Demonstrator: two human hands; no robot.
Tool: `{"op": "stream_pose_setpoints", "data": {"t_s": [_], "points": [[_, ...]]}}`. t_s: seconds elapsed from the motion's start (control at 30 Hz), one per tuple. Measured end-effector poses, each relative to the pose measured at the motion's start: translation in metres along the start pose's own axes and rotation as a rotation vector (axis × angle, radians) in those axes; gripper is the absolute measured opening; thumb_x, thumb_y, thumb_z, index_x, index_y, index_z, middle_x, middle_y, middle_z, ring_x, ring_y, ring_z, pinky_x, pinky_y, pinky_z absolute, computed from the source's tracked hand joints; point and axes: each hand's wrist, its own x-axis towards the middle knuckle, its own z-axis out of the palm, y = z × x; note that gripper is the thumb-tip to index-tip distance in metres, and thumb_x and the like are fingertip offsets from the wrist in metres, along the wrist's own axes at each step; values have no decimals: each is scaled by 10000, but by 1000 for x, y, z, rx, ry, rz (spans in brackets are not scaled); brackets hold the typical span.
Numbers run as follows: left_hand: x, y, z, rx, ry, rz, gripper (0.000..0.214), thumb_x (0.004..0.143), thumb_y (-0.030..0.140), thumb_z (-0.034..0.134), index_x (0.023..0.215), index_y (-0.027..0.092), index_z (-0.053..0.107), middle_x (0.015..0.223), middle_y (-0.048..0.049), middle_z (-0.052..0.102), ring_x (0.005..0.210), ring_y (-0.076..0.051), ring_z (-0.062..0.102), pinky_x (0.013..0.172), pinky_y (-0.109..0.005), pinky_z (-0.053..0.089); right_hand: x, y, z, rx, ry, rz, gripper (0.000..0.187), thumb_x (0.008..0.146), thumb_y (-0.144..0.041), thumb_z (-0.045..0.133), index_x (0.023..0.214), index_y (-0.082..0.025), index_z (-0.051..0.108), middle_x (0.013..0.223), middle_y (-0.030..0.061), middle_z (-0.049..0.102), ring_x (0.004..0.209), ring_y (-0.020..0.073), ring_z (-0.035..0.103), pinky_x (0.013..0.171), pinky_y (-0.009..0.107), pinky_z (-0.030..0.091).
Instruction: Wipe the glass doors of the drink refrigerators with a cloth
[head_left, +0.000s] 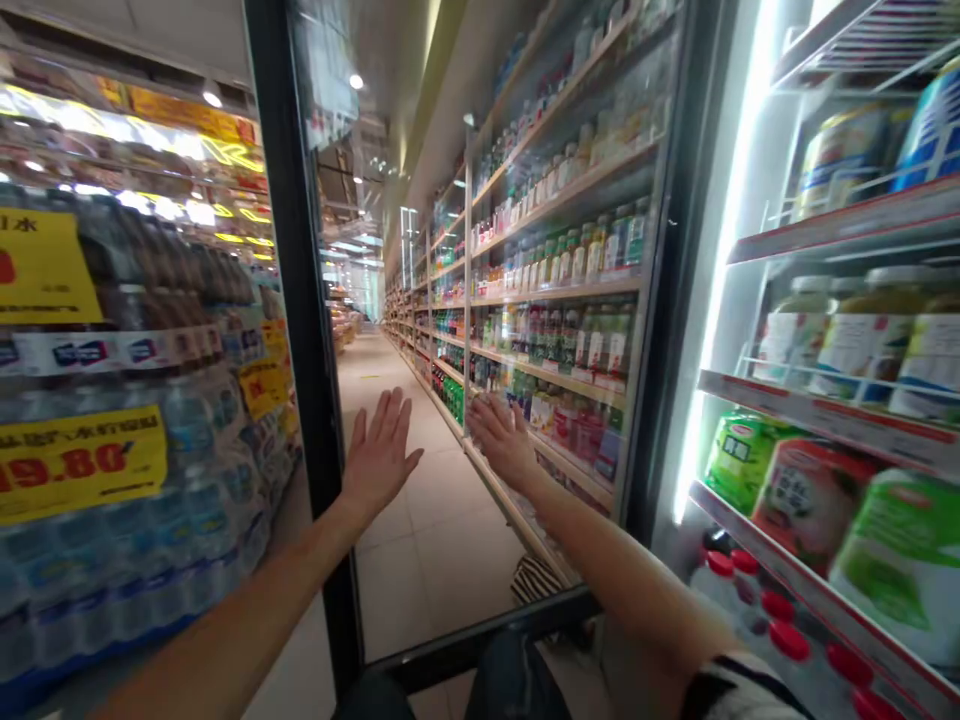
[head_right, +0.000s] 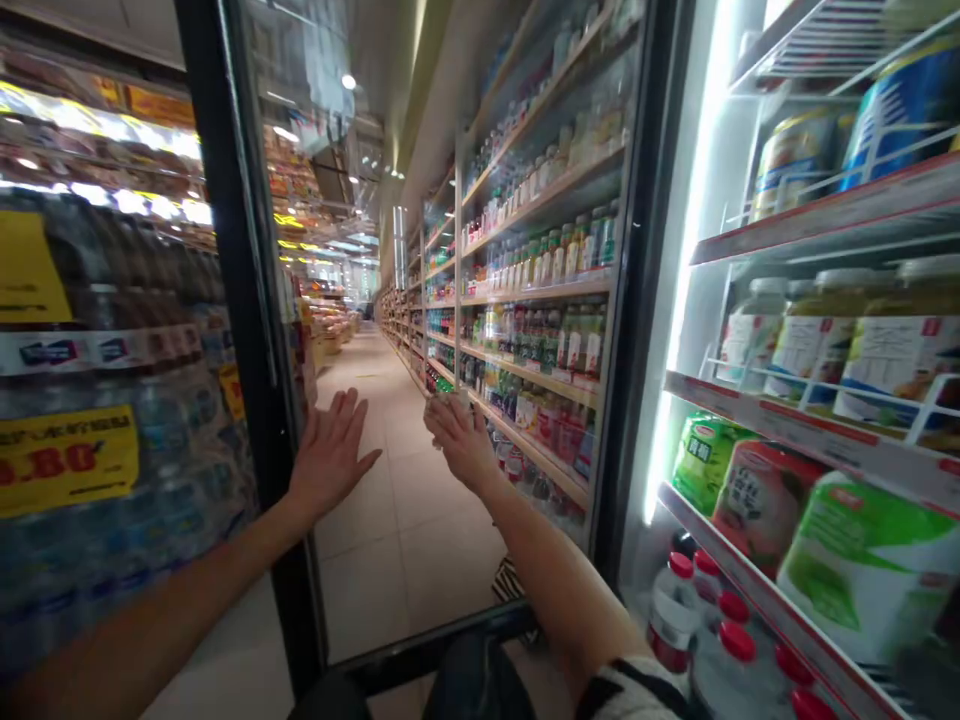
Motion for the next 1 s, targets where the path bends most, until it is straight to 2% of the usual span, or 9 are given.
{"op": "stream_pose_setpoints", "data": {"t_s": [0.1,0.17,0.33,0.5,0.7,0.77,0.9,1.0], "points": [[-3,3,1,-2,-10,-12,731,804,380,517,1402,81,223,1472,-150,202,1381,-258,122,1118,-465,99,9,-2,1,6,40,126,408,893,-233,437,1300,-258,448,1391,64,424,1351,211,227,1100,477,53],[-5,4,1,-1,-26,-8,746,802,375,520,1410,89,196,1476,-149,189,1382,-256,114,1117,-468,106,5,-8,3,15,29,154,417,891,-214,430,1307,-251,440,1396,74,415,1355,216,216,1094,488,75],[-10,4,-2,13,-67,10,752,788,358,539,1410,99,204,1472,-146,201,1380,-255,124,1119,-469,105,-12,-11,2,18,-29,14,423,874,-188,447,1289,-271,456,1369,32,455,1343,200,243,1103,478,57],[-15,7,0,46,-68,-4,693,794,354,529,1379,73,287,1465,-145,213,1377,-248,139,1119,-448,131,-1,2,-1,-32,43,251,445,874,-198,429,1316,-251,433,1411,81,389,1352,228,221,1085,493,116],[-20,7,3,79,-70,7,663,794,356,528,1367,94,323,1460,-131,239,1372,-241,168,1119,-441,150,-41,-3,4,-33,11,99,421,853,-160,450,1261,-258,486,1339,62,483,1336,205,255,1087,480,128],[-20,6,4,83,-62,12,660,799,366,520,1369,97,321,1457,-133,251,1373,-240,164,1118,-439,160,-36,3,5,-44,28,121,420,854,-170,452,1263,-260,484,1348,68,471,1336,207,257,1085,483,127],[-22,7,4,104,-54,9,668,803,372,513,1375,94,307,1459,-132,246,1376,-240,149,1116,-443,164,-19,10,2,-86,86,269,407,880,-217,421,1283,-233,471,1378,101,430,1341,231,247,1073,484,147],[-24,6,5,121,-66,32,657,805,376,505,1372,102,316,1460,-126,246,1376,-238,153,1116,-443,164,-31,5,2,-84,71,224,389,879,-211,421,1260,-230,494,1349,93,467,1336,222,258,1077,466,149]]}}
